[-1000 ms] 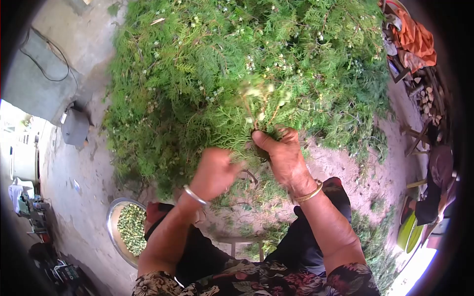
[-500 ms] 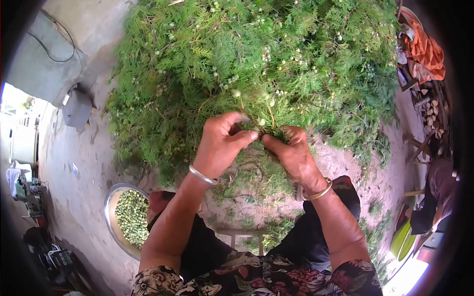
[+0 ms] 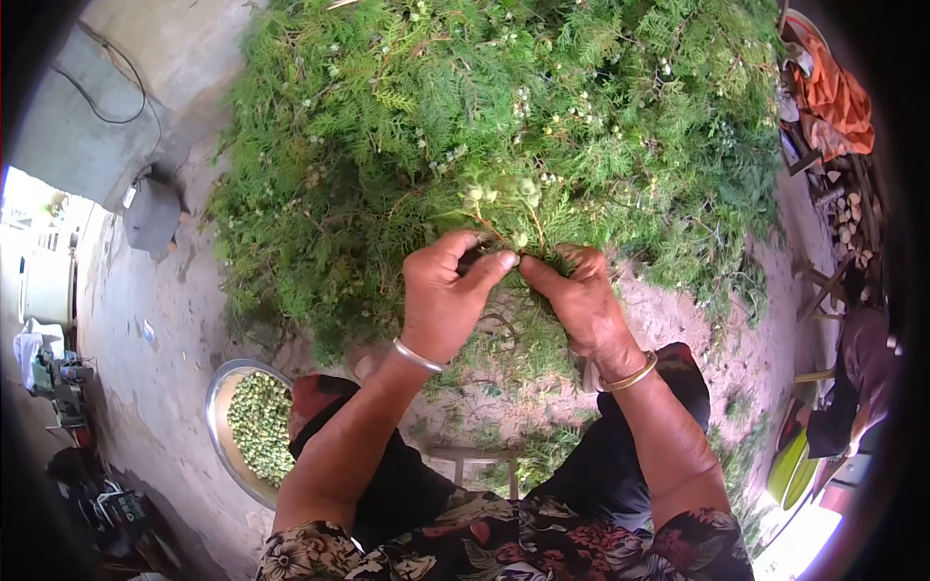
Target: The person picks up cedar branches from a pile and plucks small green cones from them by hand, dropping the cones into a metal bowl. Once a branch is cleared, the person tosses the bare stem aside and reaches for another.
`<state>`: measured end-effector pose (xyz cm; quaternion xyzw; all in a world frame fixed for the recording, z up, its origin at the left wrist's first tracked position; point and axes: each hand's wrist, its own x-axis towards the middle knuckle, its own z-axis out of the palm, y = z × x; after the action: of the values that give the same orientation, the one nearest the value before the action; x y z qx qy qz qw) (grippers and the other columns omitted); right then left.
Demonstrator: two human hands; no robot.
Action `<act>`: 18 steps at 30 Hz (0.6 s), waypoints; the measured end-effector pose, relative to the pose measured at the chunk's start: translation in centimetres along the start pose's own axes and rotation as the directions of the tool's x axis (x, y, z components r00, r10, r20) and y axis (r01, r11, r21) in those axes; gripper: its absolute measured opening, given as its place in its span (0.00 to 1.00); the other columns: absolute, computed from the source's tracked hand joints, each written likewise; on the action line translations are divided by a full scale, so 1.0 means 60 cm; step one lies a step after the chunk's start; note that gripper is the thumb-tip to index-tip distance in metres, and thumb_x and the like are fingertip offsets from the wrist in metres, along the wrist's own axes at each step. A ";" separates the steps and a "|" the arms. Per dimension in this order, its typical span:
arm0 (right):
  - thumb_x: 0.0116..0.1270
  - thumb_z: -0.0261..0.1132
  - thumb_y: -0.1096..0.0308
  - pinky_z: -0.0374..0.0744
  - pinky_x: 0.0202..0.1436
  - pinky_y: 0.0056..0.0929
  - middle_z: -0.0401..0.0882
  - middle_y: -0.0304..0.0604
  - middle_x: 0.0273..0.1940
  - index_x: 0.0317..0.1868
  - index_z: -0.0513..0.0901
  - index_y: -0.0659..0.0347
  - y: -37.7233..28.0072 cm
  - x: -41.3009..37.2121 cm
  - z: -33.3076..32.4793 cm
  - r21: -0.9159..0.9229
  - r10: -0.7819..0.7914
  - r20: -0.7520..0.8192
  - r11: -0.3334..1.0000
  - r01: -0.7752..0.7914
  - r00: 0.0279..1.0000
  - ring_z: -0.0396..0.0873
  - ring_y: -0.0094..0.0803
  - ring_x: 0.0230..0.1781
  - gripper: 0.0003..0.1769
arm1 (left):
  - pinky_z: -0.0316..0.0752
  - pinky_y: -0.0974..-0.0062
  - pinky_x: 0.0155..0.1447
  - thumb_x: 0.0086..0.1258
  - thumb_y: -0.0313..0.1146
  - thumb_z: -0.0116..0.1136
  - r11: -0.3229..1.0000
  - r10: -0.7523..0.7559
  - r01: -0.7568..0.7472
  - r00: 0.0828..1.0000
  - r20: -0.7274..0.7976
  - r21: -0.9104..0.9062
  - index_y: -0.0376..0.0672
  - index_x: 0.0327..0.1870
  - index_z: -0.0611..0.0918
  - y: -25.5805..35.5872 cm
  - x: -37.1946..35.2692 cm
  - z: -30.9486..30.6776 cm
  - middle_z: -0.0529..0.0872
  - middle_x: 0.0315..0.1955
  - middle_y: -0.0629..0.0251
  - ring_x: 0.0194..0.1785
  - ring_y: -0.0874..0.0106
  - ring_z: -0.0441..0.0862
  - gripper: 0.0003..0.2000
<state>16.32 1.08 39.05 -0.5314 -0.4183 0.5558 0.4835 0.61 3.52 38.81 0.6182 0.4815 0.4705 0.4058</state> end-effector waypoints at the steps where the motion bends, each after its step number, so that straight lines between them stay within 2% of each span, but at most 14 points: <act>1: 0.63 0.64 0.73 0.64 0.23 0.18 0.76 0.26 0.23 0.31 0.84 0.64 0.002 0.000 -0.002 -0.027 -0.006 0.000 1.000 0.006 1.000 0.64 0.11 0.22 0.04 | 0.71 0.86 0.34 0.60 0.24 0.66 1.000 0.002 -0.001 0.999 0.051 -0.027 0.32 0.37 0.82 0.000 0.000 0.000 0.82 0.26 0.72 0.30 0.85 0.75 0.07; 4: 0.63 0.64 0.73 0.64 0.22 0.18 0.76 0.26 0.22 0.31 0.84 0.64 0.003 0.002 -0.003 -0.076 -0.050 -0.007 0.996 0.049 0.999 0.64 0.11 0.22 0.05 | 0.72 0.85 0.34 0.59 0.24 0.66 0.998 -0.046 0.051 0.990 0.131 -0.033 0.32 0.36 0.82 -0.001 -0.002 -0.003 0.82 0.25 0.72 0.30 0.86 0.75 0.07; 6: 0.64 0.64 0.72 0.64 0.22 0.18 0.76 0.26 0.22 0.32 0.84 0.64 0.004 0.000 -0.002 -0.053 -0.035 0.017 0.998 0.036 0.999 0.64 0.12 0.22 0.05 | 0.71 0.85 0.33 0.60 0.24 0.66 0.990 0.110 -0.122 0.982 0.154 0.068 0.32 0.34 0.81 -0.003 -0.003 0.001 0.81 0.25 0.71 0.29 0.86 0.74 0.06; 7: 0.64 0.64 0.72 0.64 0.22 0.18 0.77 0.27 0.23 0.33 0.84 0.64 0.003 -0.001 -0.002 -0.031 -0.024 0.044 0.999 0.025 0.999 0.65 0.12 0.22 0.05 | 0.71 0.85 0.33 0.60 0.24 0.66 0.990 0.109 -0.120 0.982 0.155 0.067 0.32 0.34 0.81 0.000 -0.003 -0.001 0.81 0.25 0.71 0.29 0.86 0.74 0.06; 8: 0.64 0.64 0.72 0.64 0.22 0.18 0.77 0.27 0.23 0.33 0.84 0.64 0.002 -0.001 0.000 -0.033 -0.022 0.044 0.999 0.024 0.999 0.65 0.12 0.22 0.05 | 0.70 0.85 0.31 0.62 0.25 0.64 1.000 -0.017 0.020 0.980 0.197 -0.016 0.32 0.33 0.81 0.007 -0.002 -0.007 0.81 0.24 0.70 0.27 0.85 0.74 0.06; 9: 0.64 0.64 0.72 0.65 0.23 0.18 0.78 0.28 0.24 0.34 0.84 0.64 0.000 -0.002 0.001 0.043 0.015 0.054 0.999 -0.017 0.998 0.65 0.12 0.21 0.05 | 0.69 0.85 0.30 0.64 0.26 0.62 0.982 -0.137 0.164 0.959 0.249 -0.093 0.32 0.33 0.81 0.012 -0.001 -0.012 0.81 0.24 0.68 0.26 0.84 0.74 0.06; 10: 0.64 0.64 0.72 0.66 0.23 0.18 0.79 0.28 0.25 0.35 0.84 0.64 -0.003 -0.003 0.002 0.118 0.050 0.067 0.991 -0.058 0.997 0.66 0.13 0.21 0.05 | 0.69 0.85 0.30 0.64 0.26 0.62 0.982 -0.137 0.165 0.959 0.248 -0.094 0.32 0.33 0.81 0.013 0.000 -0.016 0.81 0.24 0.68 0.26 0.84 0.74 0.06; 11: 0.64 0.64 0.72 0.66 0.23 0.18 0.79 0.28 0.25 0.35 0.84 0.64 -0.011 -0.004 0.001 0.117 0.051 0.067 0.991 -0.059 0.996 0.66 0.13 0.21 0.05 | 0.69 0.84 0.29 0.65 0.27 0.60 0.902 -0.218 0.295 0.942 0.256 -0.316 0.31 0.33 0.81 0.012 0.001 -0.020 0.81 0.24 0.67 0.25 0.82 0.74 0.06; 13: 0.64 0.64 0.72 0.67 0.23 0.18 0.80 0.29 0.27 0.37 0.84 0.63 -0.027 -0.007 -0.002 0.136 0.121 0.105 0.982 -0.134 0.987 0.67 0.14 0.21 0.04 | 0.68 0.84 0.26 0.68 0.30 0.56 0.576 -0.379 0.469 0.879 0.289 -0.670 0.32 0.34 0.80 0.016 0.006 -0.026 0.81 0.25 0.62 0.22 0.78 0.75 0.08; 16: 0.65 0.64 0.72 0.68 0.24 0.20 0.80 0.30 0.26 0.36 0.85 0.63 -0.026 -0.004 -0.006 0.039 0.094 0.084 0.995 -0.097 0.992 0.67 0.15 0.21 0.04 | 0.67 0.84 0.24 0.67 0.28 0.54 0.467 -0.303 0.504 0.863 0.404 -0.726 0.33 0.35 0.80 0.016 0.013 -0.056 0.81 0.26 0.60 0.20 0.79 0.71 0.06; 17: 0.65 0.64 0.72 0.68 0.24 0.20 0.80 0.30 0.26 0.36 0.85 0.63 -0.021 -0.002 -0.005 0.039 0.094 0.084 0.994 -0.097 0.992 0.67 0.15 0.21 0.04 | 0.67 0.84 0.24 0.67 0.28 0.54 0.467 -0.303 0.505 0.863 0.405 -0.726 0.33 0.35 0.80 0.027 0.014 -0.056 0.81 0.26 0.60 0.20 0.79 0.71 0.06; 18: 0.65 0.64 0.72 0.68 0.24 0.21 0.79 0.30 0.25 0.36 0.85 0.64 -0.013 0.000 -0.003 0.024 0.016 0.059 1.000 -0.017 0.998 0.67 0.14 0.21 0.05 | 0.66 0.85 0.23 0.66 0.26 0.55 0.510 -0.316 0.482 0.875 0.366 -0.713 0.33 0.36 0.79 0.041 0.014 -0.054 0.81 0.25 0.61 0.20 0.80 0.71 0.05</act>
<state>16.60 1.22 39.82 -0.5122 -0.4212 0.5804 0.4726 -1.94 3.99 42.03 0.2896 0.3141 0.4650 0.7754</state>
